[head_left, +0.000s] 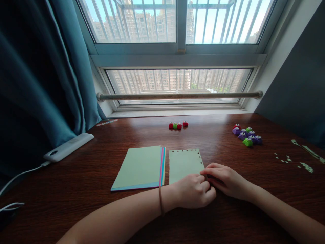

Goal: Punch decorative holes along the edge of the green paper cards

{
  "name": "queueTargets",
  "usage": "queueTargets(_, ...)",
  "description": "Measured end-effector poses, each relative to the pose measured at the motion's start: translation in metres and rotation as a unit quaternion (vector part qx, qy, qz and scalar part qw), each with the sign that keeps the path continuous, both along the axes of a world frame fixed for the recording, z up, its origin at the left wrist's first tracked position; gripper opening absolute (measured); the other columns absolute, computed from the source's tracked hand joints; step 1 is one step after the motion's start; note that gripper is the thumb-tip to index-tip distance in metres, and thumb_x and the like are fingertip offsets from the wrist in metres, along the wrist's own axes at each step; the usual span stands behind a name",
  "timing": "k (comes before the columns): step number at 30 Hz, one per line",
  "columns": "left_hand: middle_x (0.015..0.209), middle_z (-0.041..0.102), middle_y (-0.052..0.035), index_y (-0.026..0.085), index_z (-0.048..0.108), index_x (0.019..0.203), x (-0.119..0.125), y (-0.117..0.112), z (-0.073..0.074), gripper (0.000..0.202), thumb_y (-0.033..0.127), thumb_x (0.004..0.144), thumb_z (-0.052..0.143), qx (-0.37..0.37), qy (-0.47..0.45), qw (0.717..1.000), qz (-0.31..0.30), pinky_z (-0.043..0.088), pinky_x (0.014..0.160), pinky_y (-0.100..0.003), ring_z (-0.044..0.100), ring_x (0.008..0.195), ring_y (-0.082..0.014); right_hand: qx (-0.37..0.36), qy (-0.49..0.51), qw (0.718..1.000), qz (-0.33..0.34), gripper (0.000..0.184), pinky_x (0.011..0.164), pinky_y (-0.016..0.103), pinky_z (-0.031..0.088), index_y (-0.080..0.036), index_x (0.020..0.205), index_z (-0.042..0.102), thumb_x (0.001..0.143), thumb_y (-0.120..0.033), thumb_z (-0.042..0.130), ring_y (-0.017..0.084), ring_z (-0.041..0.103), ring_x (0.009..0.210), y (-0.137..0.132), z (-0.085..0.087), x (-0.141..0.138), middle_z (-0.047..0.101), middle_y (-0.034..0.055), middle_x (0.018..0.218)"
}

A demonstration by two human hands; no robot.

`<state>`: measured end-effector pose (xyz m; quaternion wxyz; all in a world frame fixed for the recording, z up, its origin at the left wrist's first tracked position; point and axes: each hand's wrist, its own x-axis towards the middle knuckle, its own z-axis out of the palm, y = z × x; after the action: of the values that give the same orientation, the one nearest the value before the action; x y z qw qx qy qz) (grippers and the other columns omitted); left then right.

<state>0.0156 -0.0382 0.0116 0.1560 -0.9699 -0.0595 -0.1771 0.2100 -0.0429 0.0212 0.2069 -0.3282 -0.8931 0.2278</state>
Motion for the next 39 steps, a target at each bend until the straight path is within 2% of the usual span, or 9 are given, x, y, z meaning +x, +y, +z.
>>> queueTargets(39,0.063,0.052,-0.0018,0.014,0.050,0.075,0.0001,-0.0009,0.0006,0.013,0.013,0.084,0.040,-0.001,-0.002,1.000,0.000,0.044,0.056,-0.028,0.052,0.058,-0.0153,-0.014,-0.004,1.000,-0.004,0.030,0.079,0.025,0.043,-0.019,0.112,0.054,0.085,-0.012,0.044,0.014,0.053,0.088,-0.0005,-0.0012,0.0008,0.057,0.0061,0.096)
